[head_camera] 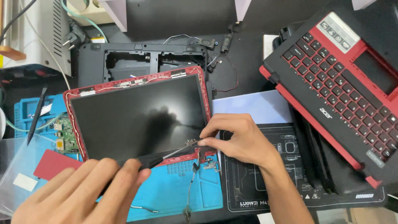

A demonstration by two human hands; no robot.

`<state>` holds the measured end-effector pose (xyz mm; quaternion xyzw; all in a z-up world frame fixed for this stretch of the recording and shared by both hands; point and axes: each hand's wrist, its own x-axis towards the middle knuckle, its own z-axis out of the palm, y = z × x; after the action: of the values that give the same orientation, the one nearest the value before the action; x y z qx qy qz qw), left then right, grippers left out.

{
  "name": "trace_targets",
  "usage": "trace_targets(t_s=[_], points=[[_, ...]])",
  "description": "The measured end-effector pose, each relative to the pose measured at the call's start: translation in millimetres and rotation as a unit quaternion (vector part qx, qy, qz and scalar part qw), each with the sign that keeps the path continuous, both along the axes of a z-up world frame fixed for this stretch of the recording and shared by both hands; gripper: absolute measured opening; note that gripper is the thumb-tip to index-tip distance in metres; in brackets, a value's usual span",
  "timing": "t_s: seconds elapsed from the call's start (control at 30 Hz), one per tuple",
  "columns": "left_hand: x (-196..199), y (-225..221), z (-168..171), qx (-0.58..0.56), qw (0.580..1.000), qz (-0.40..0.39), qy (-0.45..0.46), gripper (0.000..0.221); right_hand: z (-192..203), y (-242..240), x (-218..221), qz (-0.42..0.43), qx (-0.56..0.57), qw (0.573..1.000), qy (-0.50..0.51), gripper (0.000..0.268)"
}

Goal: The person pries the bezel off a disassembled Acer laptop display using a pry tool and screwdriver, removes the old screen panel from the red frame, then fits a replacement screen assembly into the frame and works on the hinge screws at the bottom edge.

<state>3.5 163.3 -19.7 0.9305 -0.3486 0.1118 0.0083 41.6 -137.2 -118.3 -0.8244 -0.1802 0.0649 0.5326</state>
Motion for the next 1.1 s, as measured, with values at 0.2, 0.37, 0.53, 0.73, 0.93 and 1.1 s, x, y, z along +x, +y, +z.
trace_targets(t_s=[0.2, 0.37, 0.53, 0.73, 0.93, 1.1], points=[[3, -42, 10, 0.062, 0.989, -0.124, -0.047, 0.017, -7, -26, 11, -0.1, 0.044, 0.992, 0.07, 0.034], [-3, -70, 6, 0.03, 0.993, -0.115, -0.019, 0.019, -15, -22, 15, -0.109, 0.017, 0.988, 0.112, 0.033], [-2, -74, 1, 0.049, 0.991, -0.124, -0.005, 0.022, -14, -20, 16, -0.102, 0.016, 0.988, 0.115, 0.033], [0, -92, 8, 0.046, 0.987, -0.148, -0.029, 0.01, -7, -15, 16, -0.085, -0.003, 0.988, 0.127, 0.042], [-12, -116, -1, 0.033, 0.986, -0.161, -0.01, 0.017, -7, -13, 15, -0.086, -0.011, 0.99, 0.111, 0.043], [-23, -125, -6, 0.163, 0.975, -0.09, -0.118, 0.009, -8, -12, 15, -0.089, -0.028, 0.989, 0.112, 0.045]])
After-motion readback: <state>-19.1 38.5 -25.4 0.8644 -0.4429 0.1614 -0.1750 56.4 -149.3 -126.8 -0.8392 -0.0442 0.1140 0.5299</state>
